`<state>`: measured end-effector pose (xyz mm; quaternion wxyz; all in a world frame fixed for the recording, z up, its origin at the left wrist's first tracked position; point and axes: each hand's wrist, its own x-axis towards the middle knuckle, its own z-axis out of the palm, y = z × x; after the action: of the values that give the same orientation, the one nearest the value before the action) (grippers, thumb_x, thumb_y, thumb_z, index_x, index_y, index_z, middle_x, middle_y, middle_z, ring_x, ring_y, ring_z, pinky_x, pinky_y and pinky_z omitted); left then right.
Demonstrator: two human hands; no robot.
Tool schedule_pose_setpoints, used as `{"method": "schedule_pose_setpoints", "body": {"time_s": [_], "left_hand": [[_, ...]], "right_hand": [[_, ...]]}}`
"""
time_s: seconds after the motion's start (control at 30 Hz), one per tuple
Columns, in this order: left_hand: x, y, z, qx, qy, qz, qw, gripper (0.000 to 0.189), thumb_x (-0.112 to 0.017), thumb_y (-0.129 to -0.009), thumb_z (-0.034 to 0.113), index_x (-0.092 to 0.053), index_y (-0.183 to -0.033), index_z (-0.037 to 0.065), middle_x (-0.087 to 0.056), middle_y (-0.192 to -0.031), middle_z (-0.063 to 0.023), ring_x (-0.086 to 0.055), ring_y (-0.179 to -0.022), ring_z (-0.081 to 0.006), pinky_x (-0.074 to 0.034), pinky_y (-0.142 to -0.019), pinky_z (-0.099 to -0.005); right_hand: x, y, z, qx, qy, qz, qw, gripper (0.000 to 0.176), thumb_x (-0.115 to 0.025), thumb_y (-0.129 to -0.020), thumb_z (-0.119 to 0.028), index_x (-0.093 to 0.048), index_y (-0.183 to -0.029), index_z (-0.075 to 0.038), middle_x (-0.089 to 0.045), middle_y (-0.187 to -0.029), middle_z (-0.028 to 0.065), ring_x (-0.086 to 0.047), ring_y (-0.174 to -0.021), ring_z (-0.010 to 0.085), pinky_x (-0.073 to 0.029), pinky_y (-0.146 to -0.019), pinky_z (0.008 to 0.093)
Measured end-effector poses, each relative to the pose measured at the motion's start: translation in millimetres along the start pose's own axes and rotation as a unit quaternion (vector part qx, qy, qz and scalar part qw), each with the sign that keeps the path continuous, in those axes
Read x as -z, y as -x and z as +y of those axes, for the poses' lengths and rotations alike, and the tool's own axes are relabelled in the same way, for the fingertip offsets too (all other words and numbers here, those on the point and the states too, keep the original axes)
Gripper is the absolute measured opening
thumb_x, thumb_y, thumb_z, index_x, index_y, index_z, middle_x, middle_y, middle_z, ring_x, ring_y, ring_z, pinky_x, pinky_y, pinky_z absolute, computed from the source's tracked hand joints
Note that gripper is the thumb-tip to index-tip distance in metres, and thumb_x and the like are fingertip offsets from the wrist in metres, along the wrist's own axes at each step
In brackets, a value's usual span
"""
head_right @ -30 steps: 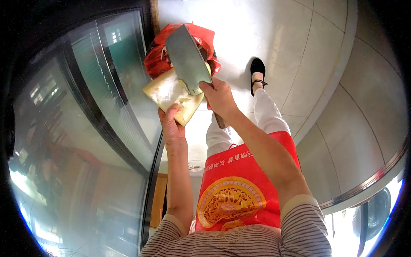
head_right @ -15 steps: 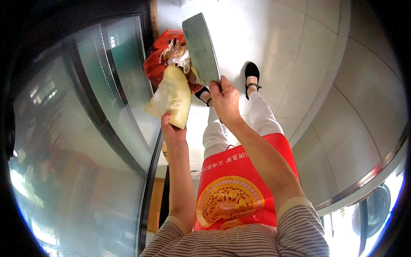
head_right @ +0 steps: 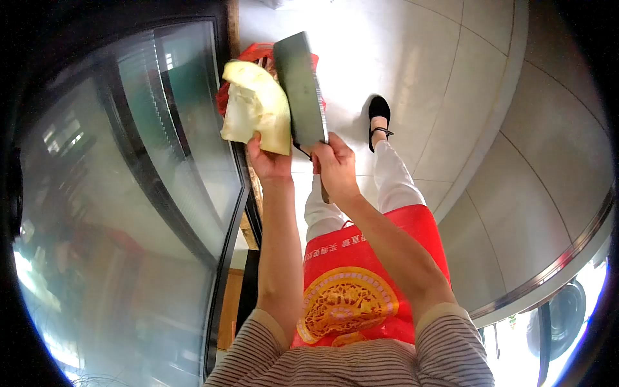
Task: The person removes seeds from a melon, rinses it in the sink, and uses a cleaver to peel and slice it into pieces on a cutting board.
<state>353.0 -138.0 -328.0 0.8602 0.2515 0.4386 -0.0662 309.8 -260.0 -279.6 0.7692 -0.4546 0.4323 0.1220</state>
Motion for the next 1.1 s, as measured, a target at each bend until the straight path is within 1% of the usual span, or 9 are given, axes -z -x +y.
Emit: {"method": "schedule_pose_setpoints", "body": {"time_s": [0.17,0.3,0.37,0.43,0.47,0.83,0.93,1.03,1.1], "left_hand": [[14.9,0.1,23.2,-0.022,-0.016,-0.031,0.999,0.061,-0.06,-0.074,0.005,-0.039,-0.131,0.002,-0.052,-0.125,-0.013,-0.05,-0.117,-0.0307,-0.041,-0.101,-0.0472],[10.7,48.0,26.6,0.007,-0.091,-0.027,0.995,0.069,-0.058,-0.073,0.002,-0.032,-0.136,0.002,-0.046,-0.132,-0.014,-0.046,-0.121,-0.0318,-0.04,-0.103,-0.0472],[7.6,60.1,29.3,0.009,-0.106,-0.057,0.993,0.073,-0.058,-0.069,-0.002,-0.031,-0.137,0.004,-0.046,-0.13,-0.0132,-0.047,-0.12,-0.0303,-0.042,-0.102,-0.044],[-4.6,74.3,30.5,-0.029,-0.169,-0.068,0.983,0.07,-0.059,-0.068,-0.002,-0.036,-0.134,0.005,-0.05,-0.126,-0.0117,-0.05,-0.117,-0.029,-0.043,-0.1,-0.0425],[-10.7,79.3,34.4,-0.031,-0.202,-0.087,0.975,0.074,-0.06,-0.067,-0.002,-0.033,-0.136,0.007,-0.049,-0.126,-0.0109,-0.05,-0.116,-0.0275,-0.044,-0.099,-0.0403],[-56.5,145.7,43.4,-0.009,-0.333,-0.152,0.931,0.082,-0.074,-0.068,0.01,-0.027,-0.134,0.0,-0.047,-0.124,-0.0099,-0.048,-0.117,-0.0212,-0.045,-0.092,-0.0324],[-73.8,155.4,43.3,-0.242,-0.417,-0.117,0.868,0.069,-0.075,-0.072,0.013,-0.038,-0.13,0.005,-0.047,-0.122,-0.0097,-0.049,-0.112,-0.0199,-0.046,-0.084,-0.0299],[-79.4,156.6,49.1,-0.418,-0.64,-0.085,0.639,0.049,-0.074,-0.076,0.012,-0.053,-0.119,0.009,-0.047,-0.12,-0.01,-0.05,-0.106,-0.0193,-0.045,-0.078,-0.0288],[-78.5,150.5,49.0,-0.485,-0.638,-0.122,0.586,0.027,-0.069,-0.08,0.004,-0.062,-0.106,0.008,-0.052,-0.113,-0.01,-0.055,-0.097,-0.0191,-0.047,-0.071,-0.0272]], "right_hand": [[13.8,-19.9,-25.3,0.096,0.112,0.082,0.986,0.014,-0.047,-0.086,-0.01,-0.056,-0.078,-0.002,-0.056,-0.061,0.0043,-0.052,-0.054,0.0122,-0.043,-0.053,0.0251],[16.8,-25.3,-34.0,0.024,0.004,-0.022,0.999,0.012,-0.054,-0.086,-0.013,-0.058,-0.09,-0.003,-0.054,-0.066,0.0012,-0.05,-0.055,0.0085,-0.042,-0.053,0.0223],[8.1,-11.0,-42.6,0.042,0.047,-0.085,0.994,0.051,-0.071,-0.08,-0.024,-0.051,-0.121,-0.002,-0.059,-0.081,0.0027,-0.055,-0.067,0.0094,-0.046,-0.059,0.0229],[4.5,-6.3,-37.2,0.208,0.12,-0.074,0.968,0.08,-0.078,-0.073,-0.036,-0.04,-0.134,-0.001,-0.062,-0.101,0.009,-0.059,-0.088,0.0151,-0.049,-0.076,0.0271],[7.8,-2.2,-40.9,0.174,0.15,-0.097,0.968,0.093,-0.081,-0.068,-0.041,-0.035,-0.137,0.0,-0.059,-0.116,0.0134,-0.055,-0.106,0.0187,-0.045,-0.091,0.0313],[18.0,32.2,-100.9,0.016,0.001,-0.14,0.99,0.055,-0.078,-0.068,-0.019,-0.054,-0.115,-0.002,-0.063,-0.102,0.0075,-0.058,-0.094,0.0146,-0.048,-0.083,0.0299],[24.9,46.8,-110.7,0.016,0.019,-0.133,0.991,0.053,-0.077,-0.069,-0.019,-0.056,-0.114,-0.002,-0.063,-0.101,0.0061,-0.057,-0.094,0.0136,-0.047,-0.084,0.0289],[34.4,52.4,-105.2,0.06,0.016,-0.146,0.987,0.054,-0.079,-0.069,-0.019,-0.056,-0.115,-0.002,-0.063,-0.102,0.0043,-0.057,-0.094,0.0126,-0.047,-0.085,0.028],[40.8,58.7,-107.5,0.067,0.014,-0.147,0.987,0.056,-0.079,-0.069,-0.02,-0.056,-0.116,-0.003,-0.063,-0.103,0.0035,-0.057,-0.094,0.012,-0.047,-0.086,0.0278]]}}
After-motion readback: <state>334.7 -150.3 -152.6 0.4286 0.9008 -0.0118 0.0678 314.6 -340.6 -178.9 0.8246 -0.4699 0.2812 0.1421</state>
